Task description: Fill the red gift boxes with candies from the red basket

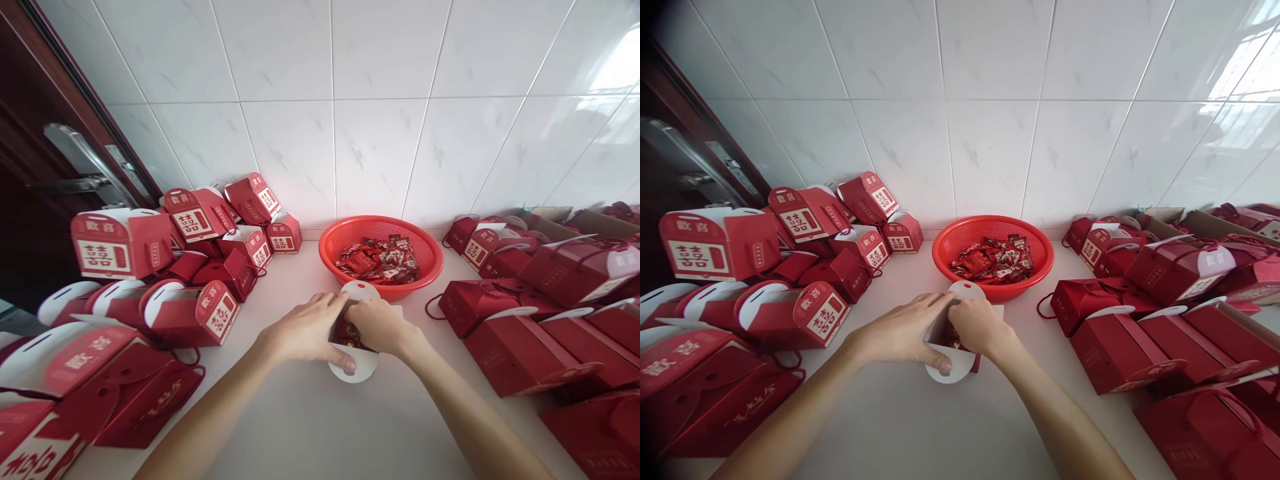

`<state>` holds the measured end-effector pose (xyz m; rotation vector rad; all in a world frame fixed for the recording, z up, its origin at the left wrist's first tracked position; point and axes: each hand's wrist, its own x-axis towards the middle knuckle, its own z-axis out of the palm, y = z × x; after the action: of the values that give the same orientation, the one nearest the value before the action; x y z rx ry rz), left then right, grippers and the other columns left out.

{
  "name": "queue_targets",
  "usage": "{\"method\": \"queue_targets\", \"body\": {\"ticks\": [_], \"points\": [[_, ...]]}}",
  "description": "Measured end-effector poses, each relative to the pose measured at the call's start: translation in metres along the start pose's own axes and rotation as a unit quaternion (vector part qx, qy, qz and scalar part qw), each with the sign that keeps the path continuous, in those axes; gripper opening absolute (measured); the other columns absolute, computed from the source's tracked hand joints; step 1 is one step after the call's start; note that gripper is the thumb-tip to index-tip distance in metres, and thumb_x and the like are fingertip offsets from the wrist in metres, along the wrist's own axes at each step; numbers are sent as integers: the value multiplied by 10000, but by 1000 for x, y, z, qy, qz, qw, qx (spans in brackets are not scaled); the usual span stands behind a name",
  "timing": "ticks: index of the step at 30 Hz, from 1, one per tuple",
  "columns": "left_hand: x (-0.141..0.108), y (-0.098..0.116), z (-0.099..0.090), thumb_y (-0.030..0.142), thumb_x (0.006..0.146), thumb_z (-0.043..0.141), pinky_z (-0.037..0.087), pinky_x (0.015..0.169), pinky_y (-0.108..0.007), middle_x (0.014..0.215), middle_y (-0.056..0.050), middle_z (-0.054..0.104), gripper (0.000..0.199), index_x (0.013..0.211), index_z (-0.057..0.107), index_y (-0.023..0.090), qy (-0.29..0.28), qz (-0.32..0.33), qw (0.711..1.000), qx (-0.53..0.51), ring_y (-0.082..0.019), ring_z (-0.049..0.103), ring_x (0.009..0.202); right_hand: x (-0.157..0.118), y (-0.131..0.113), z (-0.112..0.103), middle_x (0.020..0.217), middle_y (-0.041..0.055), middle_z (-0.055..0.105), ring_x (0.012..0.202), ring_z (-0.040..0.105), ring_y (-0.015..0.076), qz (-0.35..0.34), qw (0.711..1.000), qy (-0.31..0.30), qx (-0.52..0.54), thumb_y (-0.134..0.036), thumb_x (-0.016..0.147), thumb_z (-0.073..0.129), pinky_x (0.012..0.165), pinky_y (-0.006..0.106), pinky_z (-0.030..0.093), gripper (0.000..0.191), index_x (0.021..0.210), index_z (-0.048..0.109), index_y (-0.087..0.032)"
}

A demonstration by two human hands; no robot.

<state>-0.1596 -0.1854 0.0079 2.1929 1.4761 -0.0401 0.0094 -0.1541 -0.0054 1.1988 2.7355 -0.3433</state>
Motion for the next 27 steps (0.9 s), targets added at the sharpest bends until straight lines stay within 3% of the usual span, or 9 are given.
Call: {"method": "queue_targets", "body": {"ticks": [6,10,15,19,22,27], "points": [[-1,1,0,625,624,773,414,1065,-487,1514,-144,437,1163,1569,186,286,-5,-8,1000,2,-388,399,1398,2,4,1,868,118,696,789,663,227,-8,1000,-30,1,-48,817,526,619,291,403,243,950,712,-133],[0,-1,2,614,616,791,422,1056,-471,1441,-134,500,1125,1542,244,284,9,5,1000,-4,-375,438,1362,2,6,1,996,130,709,870,662,241,-27,1000,10,7,-8,780,507,586,288,359,330,1033,682,-129],[-1,0,0,585,611,812,461,994,-460,1333,-108,550,929,1403,423,291,19,14,1000,-9,-366,487,1283,-9,11,-12,915,88,690,765,622,190,-10,997,79,19,10,787,492,542,278,270,282,967,638,-150],[-7,12,1,584,626,807,486,930,-473,1244,-107,558,841,1329,468,269,27,0,1000,7,-370,499,1209,-24,16,-25,785,30,626,639,514,123,-10,990,122,64,26,809,482,548,259,248,217,802,570,-172],[-14,26,5,510,610,845,468,946,-466,1185,-108,545,794,1271,498,239,57,-19,997,38,-363,500,1163,-33,17,-30,697,2,563,587,433,109,-17,991,109,74,49,784,465,547,265,223,247,706,519,-178],[-24,43,12,414,622,859,443,984,-444,1176,-99,517,768,1271,492,231,71,-28,995,63,-341,493,1145,-39,15,-30,699,-1,567,582,432,105,-49,992,85,75,85,727,433,550,264,232,277,694,528,-174]]}}
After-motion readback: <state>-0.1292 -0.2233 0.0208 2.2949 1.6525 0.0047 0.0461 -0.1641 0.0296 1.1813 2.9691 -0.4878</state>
